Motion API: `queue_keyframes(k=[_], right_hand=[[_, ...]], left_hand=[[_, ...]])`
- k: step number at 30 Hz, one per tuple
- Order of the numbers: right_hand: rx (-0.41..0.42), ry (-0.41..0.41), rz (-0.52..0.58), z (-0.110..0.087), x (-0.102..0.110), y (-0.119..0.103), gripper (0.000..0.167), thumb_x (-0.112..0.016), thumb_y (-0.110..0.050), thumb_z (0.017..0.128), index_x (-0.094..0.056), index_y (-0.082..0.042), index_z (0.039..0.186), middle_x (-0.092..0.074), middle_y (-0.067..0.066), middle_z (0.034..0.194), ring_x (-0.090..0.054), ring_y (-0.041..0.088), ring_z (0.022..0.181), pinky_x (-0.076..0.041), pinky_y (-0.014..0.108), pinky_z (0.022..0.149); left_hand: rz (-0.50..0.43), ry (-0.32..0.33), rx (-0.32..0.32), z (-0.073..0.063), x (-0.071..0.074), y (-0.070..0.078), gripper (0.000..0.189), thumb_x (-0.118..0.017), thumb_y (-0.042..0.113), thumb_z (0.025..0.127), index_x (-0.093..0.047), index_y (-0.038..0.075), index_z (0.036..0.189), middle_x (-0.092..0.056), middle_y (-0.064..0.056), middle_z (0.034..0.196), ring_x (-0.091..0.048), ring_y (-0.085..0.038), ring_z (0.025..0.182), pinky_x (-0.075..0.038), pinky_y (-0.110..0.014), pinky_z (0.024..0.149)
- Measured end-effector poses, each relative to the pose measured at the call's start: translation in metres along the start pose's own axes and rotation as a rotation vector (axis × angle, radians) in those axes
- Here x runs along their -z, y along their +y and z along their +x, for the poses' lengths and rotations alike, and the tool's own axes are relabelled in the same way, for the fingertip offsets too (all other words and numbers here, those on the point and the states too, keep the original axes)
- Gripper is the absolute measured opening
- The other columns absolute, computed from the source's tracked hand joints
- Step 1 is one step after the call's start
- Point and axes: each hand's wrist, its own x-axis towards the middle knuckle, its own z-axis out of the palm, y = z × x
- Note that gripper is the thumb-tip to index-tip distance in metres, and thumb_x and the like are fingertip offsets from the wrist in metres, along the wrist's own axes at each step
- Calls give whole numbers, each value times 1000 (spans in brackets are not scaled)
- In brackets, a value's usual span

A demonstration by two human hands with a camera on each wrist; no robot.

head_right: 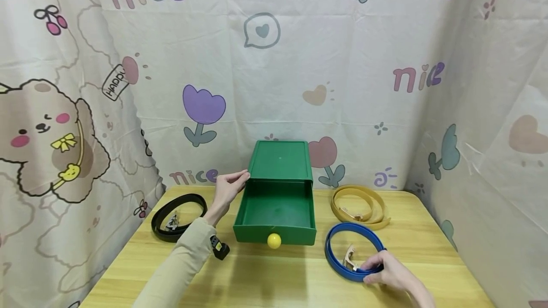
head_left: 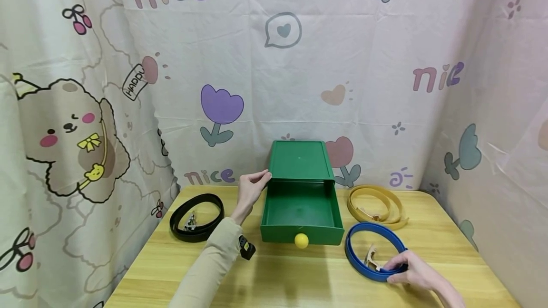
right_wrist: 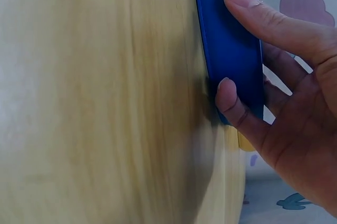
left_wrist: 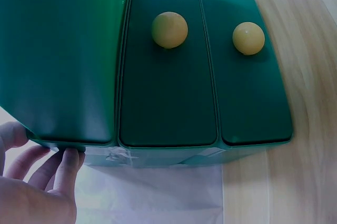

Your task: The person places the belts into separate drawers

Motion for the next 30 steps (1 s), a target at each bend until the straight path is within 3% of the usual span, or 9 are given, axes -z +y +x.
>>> queue_keyframes(k=[10, 19, 30], right_hand=[[-10, 7, 11, -3, -2, -1, 11, -78, -1, 82, -78, -1, 93, -79, 5, 93, -64, -6, 89, -53, 18, 69], [-83, 27, -7, -9, 1, -4, 10, -77, -4, 84, -75, -1, 93, -77, 2, 95, -60, -8, 93, -50, 17, 73], [-20, 125, -116, -9, 1, -9, 11, -75, 2, 84, -73, -3, 93, -74, 3, 89, -61, 2, 84, -49, 19, 70]], left_hand=[[-10, -4, -1, 0, 1, 0, 30, -73, 22, 93, -75, 6, 119, -72, -14, 125, -68, -31, 116, -57, -42, 98], [-10, -6, 2, 1, 1, 0, 30, -73, 22, 93, -75, 7, 118, -72, -13, 124, -69, -30, 114, -57, -42, 97], [-11, -8, 5, 1, 0, 0, 30, -73, 22, 93, -75, 7, 119, -72, -13, 124, -69, -30, 115, -57, -42, 97]])
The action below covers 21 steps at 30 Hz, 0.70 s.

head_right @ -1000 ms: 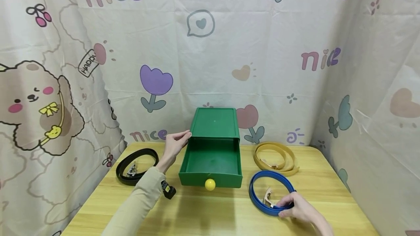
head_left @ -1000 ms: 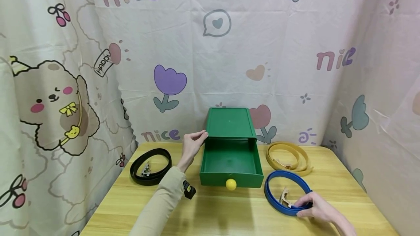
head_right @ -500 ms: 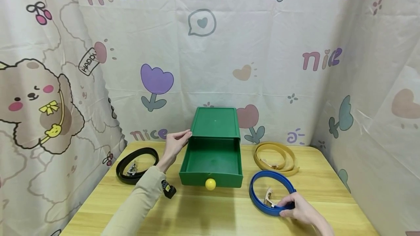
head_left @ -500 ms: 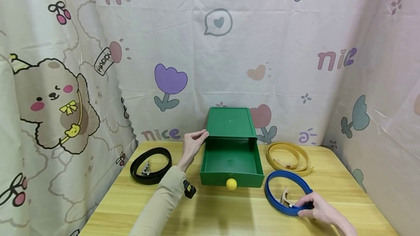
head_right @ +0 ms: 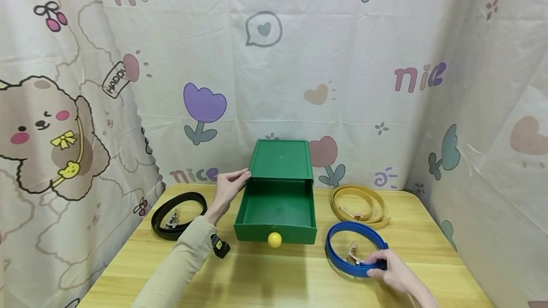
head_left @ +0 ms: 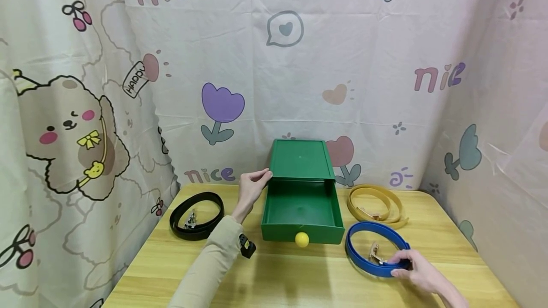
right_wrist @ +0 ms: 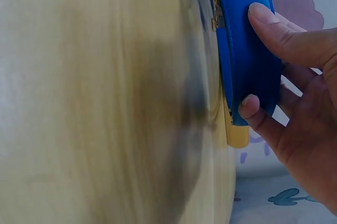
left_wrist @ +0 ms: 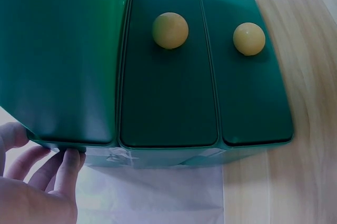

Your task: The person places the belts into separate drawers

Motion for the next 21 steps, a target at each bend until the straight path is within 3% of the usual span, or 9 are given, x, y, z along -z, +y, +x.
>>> queue_keyframes(k=[15, 21], right_hand=[[30, 92, 12, -1, 6, -12, 15, -70, 5, 86, -67, -8, 93, -67, -12, 89, -52, -9, 85, -43, 16, 66], [73, 134, 16, 2, 10, -16, 19, -70, 8, 85, -67, -9, 93, -64, -11, 86, -50, -7, 79, -40, 19, 57]], left_hand=[[5, 2, 3, -1, -1, -1, 30, -73, 22, 93, -75, 7, 119, -72, -14, 124, -69, -30, 113, -59, -36, 93], [0, 7, 2, 0, -1, 0, 30, -73, 22, 93, -76, 7, 118, -72, -14, 124, -70, -29, 112, -59, -32, 90]])
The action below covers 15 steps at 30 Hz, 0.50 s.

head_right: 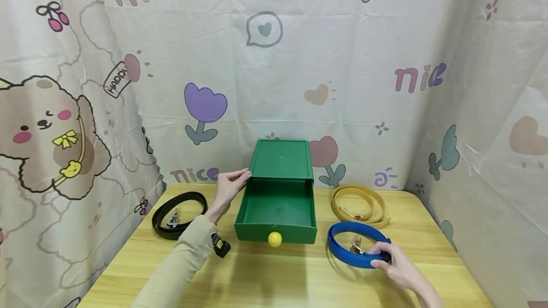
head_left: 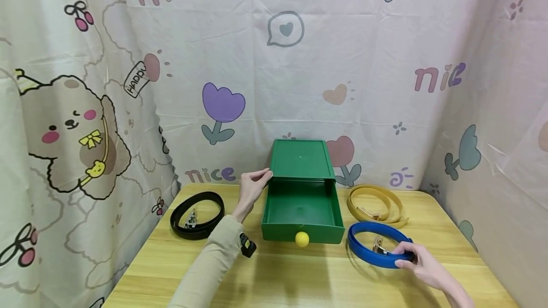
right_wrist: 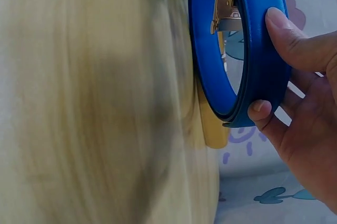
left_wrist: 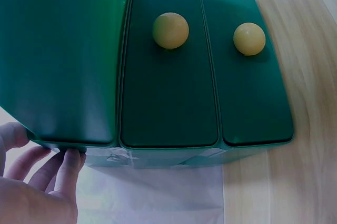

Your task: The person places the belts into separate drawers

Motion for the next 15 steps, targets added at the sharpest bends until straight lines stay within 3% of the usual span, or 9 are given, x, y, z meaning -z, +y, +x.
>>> queue_keyframes(k=[5, 15], right_hand=[[10, 19, 3, 2, 4, -5, 20, -70, 9, 85, -66, -9, 93, -61, -12, 84, -48, -4, 72, -37, 23, 51], [9, 57, -34, 7, 11, -19, 20, -69, 9, 86, -65, -9, 94, -61, -15, 88, -48, -4, 72, -38, 22, 51]], left_hand=[[0, 5, -3, 1, 1, 0, 29, -73, 21, 93, -76, 7, 118, -73, -14, 123, -71, -28, 110, -60, -30, 87], [-32, -4, 3, 0, 1, 1, 28, -74, 18, 92, -76, 6, 117, -73, -15, 123, -71, -28, 109, -60, -28, 87]])
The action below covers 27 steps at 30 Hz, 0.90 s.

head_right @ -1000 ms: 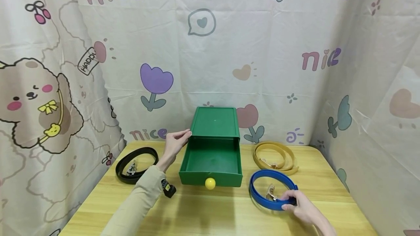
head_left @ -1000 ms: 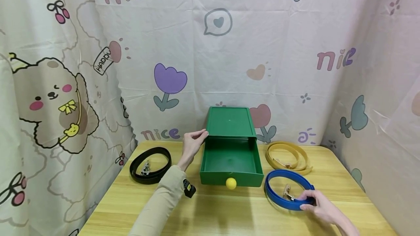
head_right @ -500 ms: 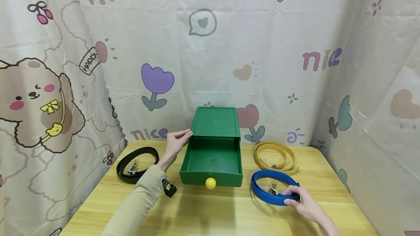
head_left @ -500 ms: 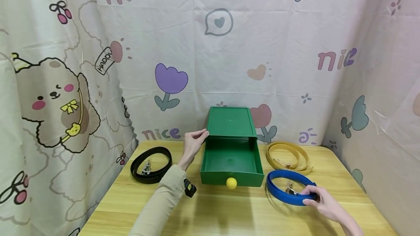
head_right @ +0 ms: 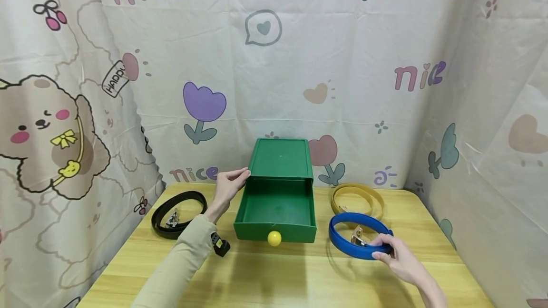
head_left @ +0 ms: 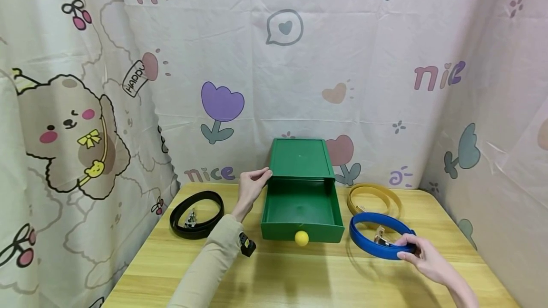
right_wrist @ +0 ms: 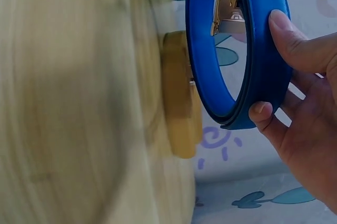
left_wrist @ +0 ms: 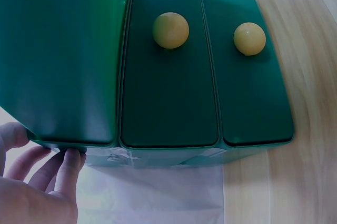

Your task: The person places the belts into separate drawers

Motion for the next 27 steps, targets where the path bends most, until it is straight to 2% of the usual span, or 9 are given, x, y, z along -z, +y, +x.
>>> queue_keyframes(k=[5, 13, 21, 27], right_hand=[[10, 28, -8, 4, 5, -7, 22, -67, 11, 86, -65, -9, 95, -62, -13, 89, -49, -1, 71, -38, 23, 51], [34, 113, -105, 19, 16, -19, 28, -69, 14, 83, -66, -11, 95, -60, -9, 84, -47, 5, 65, -35, 22, 51], [41, 169, -181, 37, 24, -36, 28, -71, 13, 82, -66, -12, 93, -60, -12, 84, -45, 1, 64, -35, 21, 51], [35, 234, -247, 54, 29, -54, 25, -71, 13, 83, -67, -10, 93, -61, -13, 81, -45, 1, 62, -38, 21, 51]], left_hand=[[5, -2, 6, 0, 0, 0, 28, -74, 19, 92, -76, 6, 117, -73, -14, 124, -70, -29, 111, -60, -32, 89], [24, -3, -1, 0, -1, 0, 29, -74, 21, 92, -76, 7, 118, -73, -14, 123, -70, -30, 112, -59, -34, 91], [21, 0, -1, 1, -2, -2, 29, -74, 21, 92, -76, 7, 117, -73, -13, 123, -70, -29, 112, -59, -31, 89], [25, 3, -2, 0, -1, -1, 29, -74, 22, 92, -76, 8, 118, -73, -14, 122, -70, -29, 112, -59, -34, 91]])
